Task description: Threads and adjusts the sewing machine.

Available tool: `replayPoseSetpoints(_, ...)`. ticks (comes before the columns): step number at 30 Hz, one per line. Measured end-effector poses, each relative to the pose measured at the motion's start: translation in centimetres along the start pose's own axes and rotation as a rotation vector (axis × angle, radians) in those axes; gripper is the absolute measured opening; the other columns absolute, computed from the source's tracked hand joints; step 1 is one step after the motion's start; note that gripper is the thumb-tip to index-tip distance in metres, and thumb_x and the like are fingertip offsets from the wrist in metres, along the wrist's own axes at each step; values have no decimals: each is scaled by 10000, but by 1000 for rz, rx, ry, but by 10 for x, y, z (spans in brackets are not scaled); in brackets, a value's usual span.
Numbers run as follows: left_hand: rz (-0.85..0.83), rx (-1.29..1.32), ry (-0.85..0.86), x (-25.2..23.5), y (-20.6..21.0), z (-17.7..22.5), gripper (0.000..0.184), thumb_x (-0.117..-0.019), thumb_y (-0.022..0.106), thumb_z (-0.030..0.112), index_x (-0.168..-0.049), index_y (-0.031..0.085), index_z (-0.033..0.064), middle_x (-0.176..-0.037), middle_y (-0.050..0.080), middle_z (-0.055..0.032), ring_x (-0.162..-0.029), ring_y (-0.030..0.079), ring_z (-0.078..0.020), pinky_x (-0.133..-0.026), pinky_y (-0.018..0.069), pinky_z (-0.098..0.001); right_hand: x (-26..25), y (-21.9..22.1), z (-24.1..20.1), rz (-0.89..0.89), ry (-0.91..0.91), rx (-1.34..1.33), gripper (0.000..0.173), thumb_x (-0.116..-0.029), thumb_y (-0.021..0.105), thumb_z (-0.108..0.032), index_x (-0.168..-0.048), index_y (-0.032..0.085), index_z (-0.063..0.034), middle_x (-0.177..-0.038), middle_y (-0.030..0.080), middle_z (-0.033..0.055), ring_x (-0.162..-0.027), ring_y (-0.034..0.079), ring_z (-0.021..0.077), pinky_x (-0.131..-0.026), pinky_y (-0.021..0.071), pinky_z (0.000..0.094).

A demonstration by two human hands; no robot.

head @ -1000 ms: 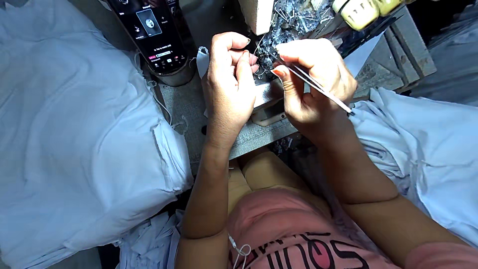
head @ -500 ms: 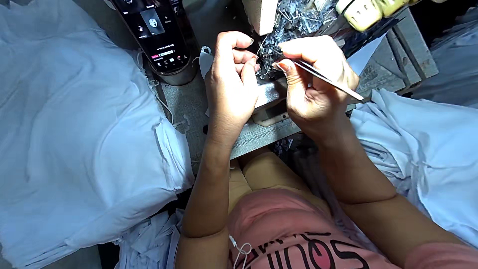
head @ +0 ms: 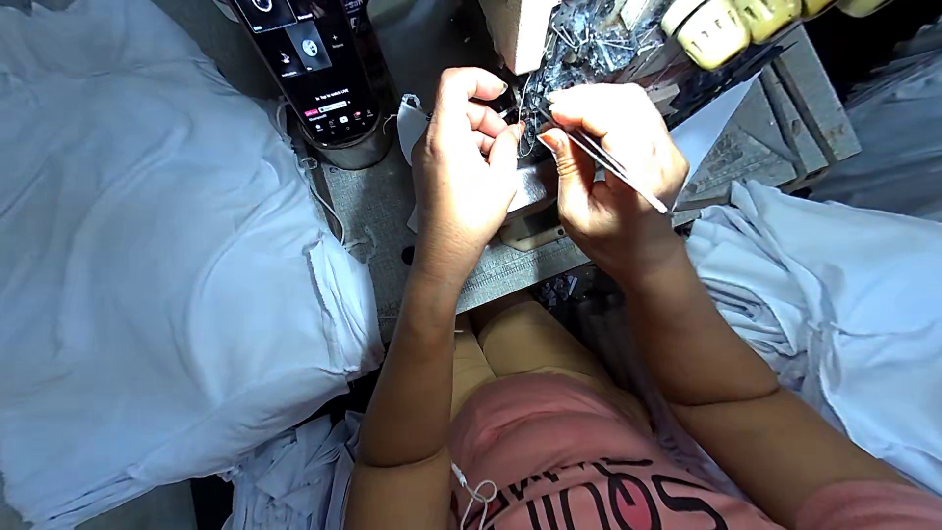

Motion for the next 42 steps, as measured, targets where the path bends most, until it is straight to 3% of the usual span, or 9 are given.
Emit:
replayPoseSetpoints(6,-14,-75,2,0,1,1,312,-870,688,12,-1171,624,-41,-777,588,2,-650,526,11,-602,423,-112,1,-1,1,93,13,-89,141,-1005,606,-13,-1026,686,102,-1038,722,222,-1003,694,161,-882,522,207)
replayPoseSetpoints(12,-11,-108,-11,-1,1,1,323,-865,736,61,-1165,641,-10,-756,579,21,-638,522,12,-599,422,-119,6,-3,8,201,73,-306,97,-1004,606,-5,-1021,645,82,-1054,726,168,-996,712,121,-879,580,252)
replayPoseSetpoints(17,-4,-135,-13,0,2,3,316,-863,732,58,-1159,644,-8,-744,560,25,-635,496,11,-596,395,-118,6,-2,5,168,29,-196,122,-1002,613,-9,-1032,664,98,-1059,708,201,-1040,688,138,-915,544,223)
replayPoseSetpoints(20,-9,-154,-14,0,2,3,316,-865,736,71,-1159,645,-2,-741,560,29,-631,496,8,-597,397,-124,4,-1,1,108,14,-73,150,-1010,604,-29,-1043,681,96,-1050,713,226,-1004,680,155,-881,509,199)
replayPoseSetpoints(23,-15,-148,-5,0,1,3,316,-868,717,56,-1169,647,-12,-746,563,21,-639,509,0,-604,409,-125,5,0,-2,53,-21,4,153,-1016,589,-29,-1074,673,85,-1081,717,239,-1074,685,213,-938,504,228)
replayPoseSetpoints(29,-21,-133,16,0,2,2,300,-860,719,39,-1147,652,-13,-738,573,13,-646,517,-11,-609,412,-136,6,5,-4,29,-15,18,144,-1006,592,-5,-1076,687,78,-1082,712,249,-1097,684,249,-965,506,251)
replayPoseSetpoints(37,-7,-125,31,0,2,1,290,-864,731,55,-1136,656,-10,-734,571,16,-645,512,-6,-609,408,-132,8,1,-2,145,-31,-104,106,-1006,606,-4,-1014,662,86,-1029,708,231,-1050,701,187,-934,539,236)
replayPoseSetpoints(42,-15,-138,19,0,2,2,292,-868,714,56,-1148,656,-4,-741,569,19,-644,514,-3,-607,412,-131,7,0,-6,57,-39,-19,126,-1002,600,-5,-1064,676,75,-1065,711,248,-1085,689,238,-961,516,257)
Point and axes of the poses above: each hand's wrist, its own x-axis away from the middle knuckle, its own y-axis out of the palm, z = x × y, the point moved 5 cm from there along -x, towards the middle knuckle
